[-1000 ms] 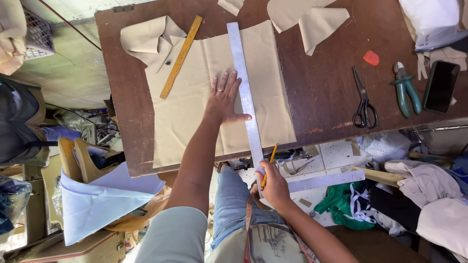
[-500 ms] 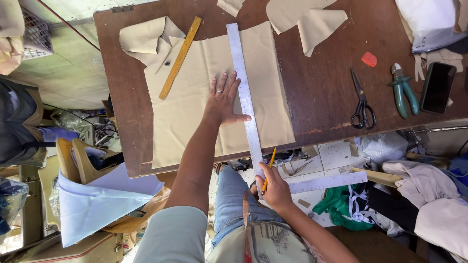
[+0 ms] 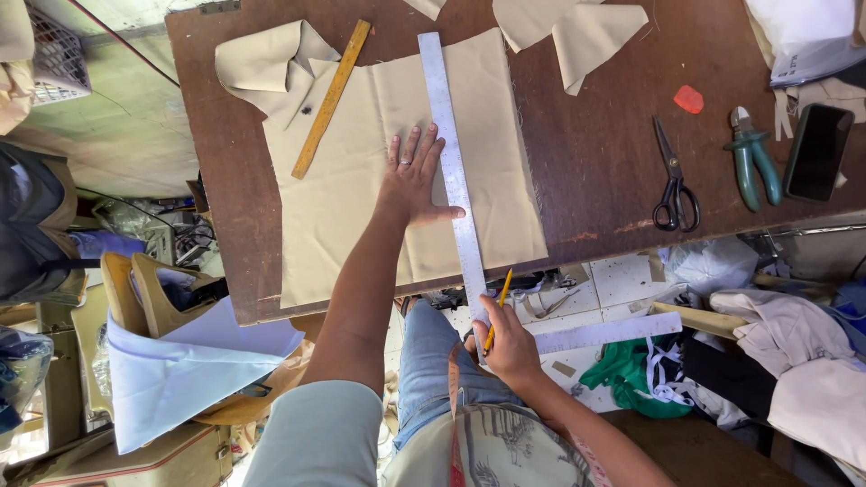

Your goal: The person cuts a piece of beige fabric using scissors on a wooden table. They then unfold a larger piece of fabric, smooth it out, and use a ruler and pencil to draw lines on it.

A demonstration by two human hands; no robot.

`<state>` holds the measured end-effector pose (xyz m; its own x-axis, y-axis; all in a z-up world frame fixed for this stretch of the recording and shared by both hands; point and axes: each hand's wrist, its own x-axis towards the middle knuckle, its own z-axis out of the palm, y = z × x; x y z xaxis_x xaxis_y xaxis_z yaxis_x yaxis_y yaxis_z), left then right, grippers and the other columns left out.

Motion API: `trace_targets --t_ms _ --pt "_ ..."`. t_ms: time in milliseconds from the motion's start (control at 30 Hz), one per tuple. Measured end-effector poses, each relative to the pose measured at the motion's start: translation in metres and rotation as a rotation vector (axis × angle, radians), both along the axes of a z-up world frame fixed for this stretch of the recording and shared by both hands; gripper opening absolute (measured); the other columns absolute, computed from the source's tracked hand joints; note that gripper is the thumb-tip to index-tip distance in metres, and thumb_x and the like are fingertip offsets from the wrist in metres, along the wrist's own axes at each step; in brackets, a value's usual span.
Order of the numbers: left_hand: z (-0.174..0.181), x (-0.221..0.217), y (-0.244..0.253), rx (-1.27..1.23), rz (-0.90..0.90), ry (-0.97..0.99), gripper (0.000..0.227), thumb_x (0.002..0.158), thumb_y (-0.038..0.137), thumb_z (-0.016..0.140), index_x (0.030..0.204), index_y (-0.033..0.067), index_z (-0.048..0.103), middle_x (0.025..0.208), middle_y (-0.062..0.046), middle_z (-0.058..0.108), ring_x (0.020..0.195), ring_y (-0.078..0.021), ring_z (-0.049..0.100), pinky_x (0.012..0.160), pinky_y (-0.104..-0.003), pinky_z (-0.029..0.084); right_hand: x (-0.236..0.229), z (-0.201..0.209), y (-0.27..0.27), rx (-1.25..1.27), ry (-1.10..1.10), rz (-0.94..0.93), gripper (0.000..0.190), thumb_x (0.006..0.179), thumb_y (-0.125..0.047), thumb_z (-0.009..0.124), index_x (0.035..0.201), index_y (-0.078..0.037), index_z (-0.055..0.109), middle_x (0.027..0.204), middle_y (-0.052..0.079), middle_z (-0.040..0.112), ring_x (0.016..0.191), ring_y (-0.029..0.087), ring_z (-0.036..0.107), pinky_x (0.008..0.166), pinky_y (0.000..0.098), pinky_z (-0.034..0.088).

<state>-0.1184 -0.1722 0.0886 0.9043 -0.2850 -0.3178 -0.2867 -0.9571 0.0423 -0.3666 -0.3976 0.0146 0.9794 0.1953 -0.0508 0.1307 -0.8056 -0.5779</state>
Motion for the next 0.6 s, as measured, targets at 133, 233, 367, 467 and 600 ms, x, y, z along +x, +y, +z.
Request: trace_targets --t_ms 133,233,367,467,600 --pt "-0.004 0.001 0.0 0.007 -0.01 -0.009 0.138 0.064 0.106 0.039 0.166 0.0188 0.006 0.174 0.0 -0.007 0.16 -0.025 -0.008 0.132 -0.048 -0.008 -0.001 -0.006 0.0 -0.019 0.001 0.001 0.049 0.102 -0.042 0.053 0.146 -0.021 0.049 0.101 0.009 0.059 0.077 0.038 0.072 0.06 0.0462 0.062" --pt "-0.002 0.0 0.001 -0.001 -0.006 -0.012 0.138 0.064 0.106 0.04 0.166 0.018 0.007 0.175 0.0 -0.007 0.16 -0.0254 -0.007 0.132 -0.049 -0.008 -0.001 -0.004 0.002 -0.015 0.0 -0.009 0.049 0.102 -0.041 0.053 0.146 -0.021 0.05 0.101 0.01 0.059 0.077 0.039 0.072 0.061 0.0475 0.062" --pt "-0.005 -0.001 0.001 -0.015 -0.003 -0.008 0.14 0.063 0.106 0.04 0.166 0.018 0.007 0.174 -0.001 -0.008 0.16 -0.0257 -0.008 0.132 -0.049 -0.009 -0.001 -0.011 0.0 -0.01 0.002 0.001 0.05 0.101 -0.042 0.053 0.147 -0.022 0.049 0.102 0.009 0.059 0.079 0.039 0.071 0.061 0.0481 0.061" --pt "-0.006 0.002 0.002 -0.001 -0.01 -0.026 0.141 0.062 0.108 0.039 0.166 0.0181 0.006 0.174 -0.001 -0.007 0.16 -0.0257 -0.008 0.132 -0.049 -0.009 0.0 -0.013 0.0 -0.007 -0.018 0.0 0.05 0.101 -0.042 0.054 0.147 -0.023 0.049 0.102 0.008 0.058 0.077 0.038 0.071 0.06 0.0458 0.062" --pt "0.0 0.0 0.001 -0.002 -0.014 0.002 0.139 0.064 0.107 0.038 0.166 0.0184 0.006 0.174 -0.001 -0.008 0.16 -0.0261 -0.008 0.131 -0.05 -0.008 -0.001 -0.014 -0.001 -0.03 -0.01 0.002 0.051 0.1 -0.044 0.055 0.147 -0.025 0.049 0.101 0.005 0.057 0.077 0.036 0.071 0.059 0.0444 0.061"
